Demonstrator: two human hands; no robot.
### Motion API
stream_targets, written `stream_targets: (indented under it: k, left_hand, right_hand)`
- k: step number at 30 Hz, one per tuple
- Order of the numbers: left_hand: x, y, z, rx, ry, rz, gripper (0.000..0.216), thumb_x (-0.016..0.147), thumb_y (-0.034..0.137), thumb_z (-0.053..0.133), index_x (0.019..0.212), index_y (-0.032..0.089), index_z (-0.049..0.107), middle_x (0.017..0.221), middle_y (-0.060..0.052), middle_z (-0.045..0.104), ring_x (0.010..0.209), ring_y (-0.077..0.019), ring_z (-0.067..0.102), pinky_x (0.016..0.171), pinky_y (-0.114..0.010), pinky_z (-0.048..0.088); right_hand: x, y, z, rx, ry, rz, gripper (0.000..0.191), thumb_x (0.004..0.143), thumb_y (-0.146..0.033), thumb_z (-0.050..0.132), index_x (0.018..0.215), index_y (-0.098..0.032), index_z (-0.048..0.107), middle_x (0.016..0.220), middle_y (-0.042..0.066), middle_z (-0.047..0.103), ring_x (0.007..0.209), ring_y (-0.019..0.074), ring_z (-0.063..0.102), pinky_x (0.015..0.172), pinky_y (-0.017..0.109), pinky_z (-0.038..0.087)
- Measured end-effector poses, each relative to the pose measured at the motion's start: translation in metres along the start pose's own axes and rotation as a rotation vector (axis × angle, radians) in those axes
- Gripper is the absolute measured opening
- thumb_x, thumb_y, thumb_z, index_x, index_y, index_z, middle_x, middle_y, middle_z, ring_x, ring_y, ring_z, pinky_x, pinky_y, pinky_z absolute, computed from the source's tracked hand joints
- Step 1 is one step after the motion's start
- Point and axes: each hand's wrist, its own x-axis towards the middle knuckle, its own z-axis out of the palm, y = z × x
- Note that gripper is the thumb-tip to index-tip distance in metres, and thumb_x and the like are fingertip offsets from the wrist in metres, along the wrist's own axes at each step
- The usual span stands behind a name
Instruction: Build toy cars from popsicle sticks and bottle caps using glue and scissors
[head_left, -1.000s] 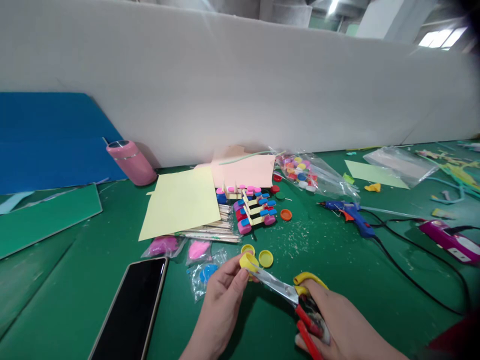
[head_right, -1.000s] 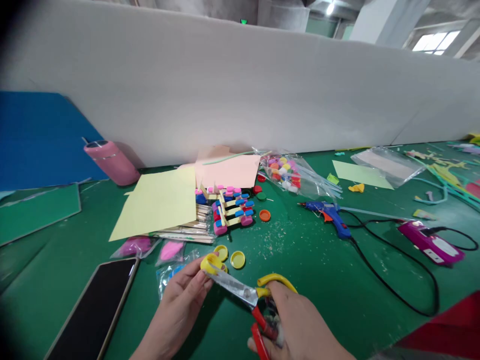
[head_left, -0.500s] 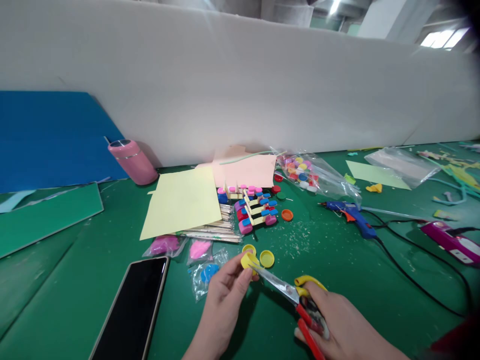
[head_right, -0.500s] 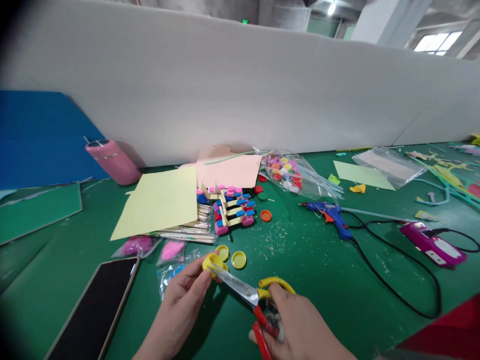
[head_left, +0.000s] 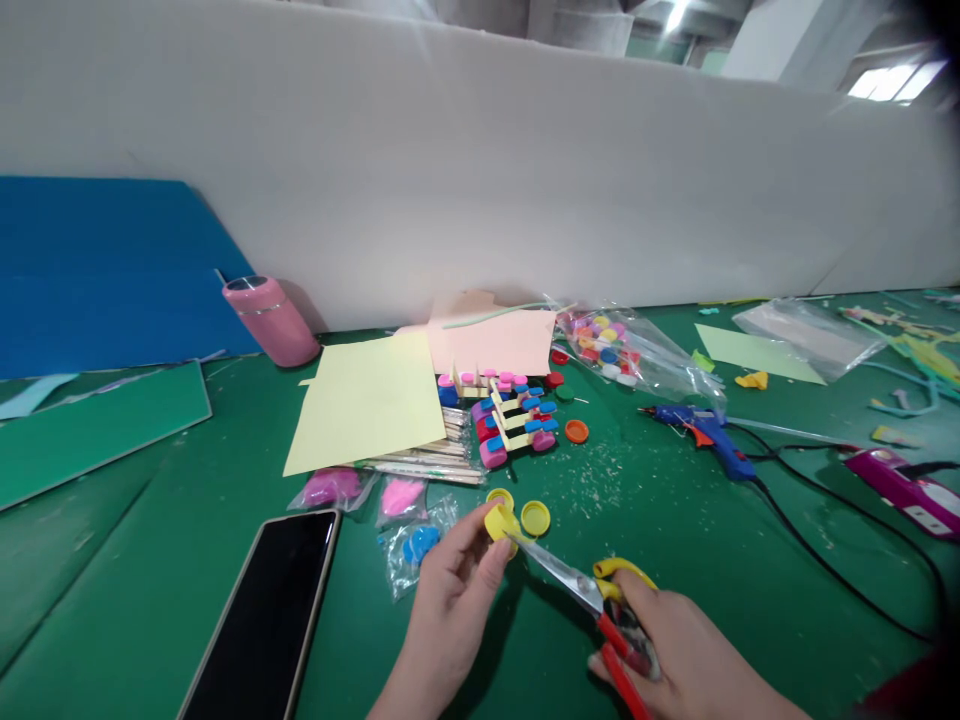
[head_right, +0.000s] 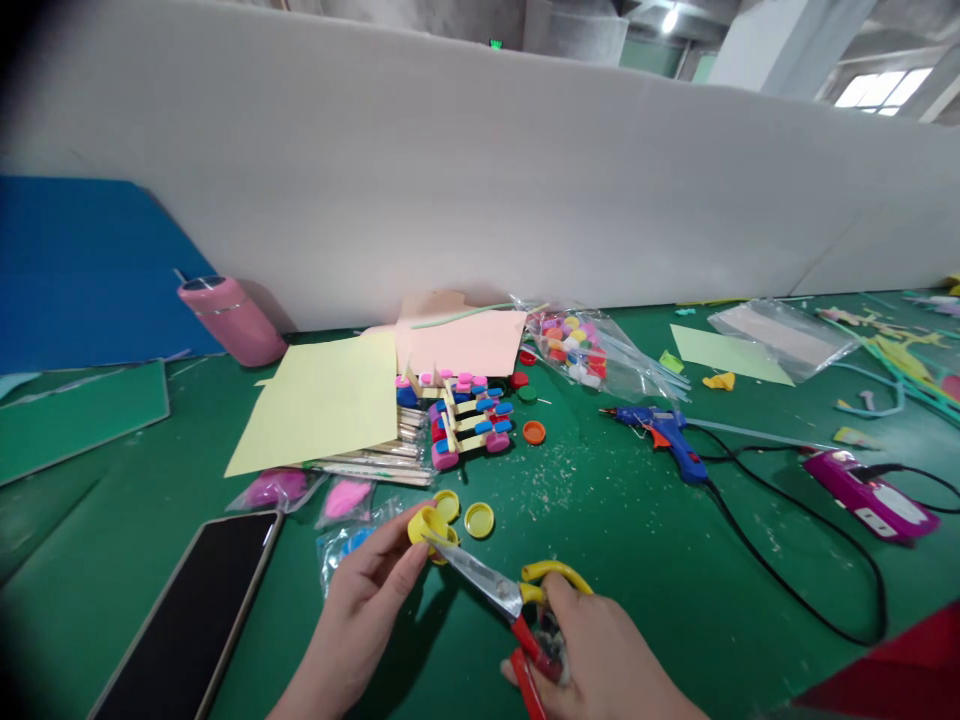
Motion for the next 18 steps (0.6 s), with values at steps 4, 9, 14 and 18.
stream_targets:
  k: [4, 9, 14, 18]
  left_hand:
    - [-0.0011, -0.0038, 0.0009, 0.068, -0.004, 0.072, 0.032, 0.074, 0.028, 0.06, 0.105, 0.019, 0.06, 0.106, -0.007, 0.065, 0.093, -0.0198, 0.059, 0.081, -0.028, 0.047]
    - [-0.0026, -0.0072, 0.0017, 0.147, -0.01, 0.136, 0.031, 0.075, 0.027, 0.058, 0.106, 0.018, 0.059, 0.109, -0.009, 0.062, 0.098, -0.0219, 0.058, 0.086, -0.032, 0.044]
    - [-0.0029, -0.0034, 0.0018, 0.174, -0.034, 0.135, 0.032, 0.077, 0.027, 0.056, 0.107, 0.018, 0.058, 0.108, -0.01, 0.062, 0.097, -0.0219, 0.058, 0.085, -0.032, 0.045]
    - [-0.0029, -0.0017, 0.0029, 0.14, -0.016, 0.114, 0.032, 0.075, 0.026, 0.058, 0.107, 0.018, 0.059, 0.109, -0.01, 0.062, 0.098, -0.0227, 0.057, 0.086, -0.032, 0.044]
  right_hand:
    - [-0.0009, -0.0034, -0.0028, 0.003, 0.003, -0.007, 0.025, 0.071, -0.039, 0.053, 0.081, -0.02, 0.041, 0.069, 0.004, 0.06, 0.053, 0.0166, 0.05, 0.047, 0.023, 0.033]
    - [-0.0016, -0.0049, -0.0038, 0.01, 0.035, -0.026, 0.027, 0.069, -0.039, 0.055, 0.083, -0.019, 0.042, 0.069, 0.003, 0.06, 0.055, 0.017, 0.051, 0.049, 0.024, 0.034]
    - [-0.0015, -0.0042, -0.0032, -0.001, 0.045, -0.028, 0.027, 0.069, -0.042, 0.054, 0.079, -0.02, 0.042, 0.069, 0.003, 0.06, 0.055, 0.0165, 0.05, 0.05, 0.024, 0.033]
    - [-0.0005, -0.0036, -0.0019, 0.0, 0.022, -0.022, 0.026, 0.07, -0.042, 0.053, 0.075, -0.021, 0.039, 0.064, 0.002, 0.06, 0.052, 0.0162, 0.049, 0.048, 0.024, 0.031]
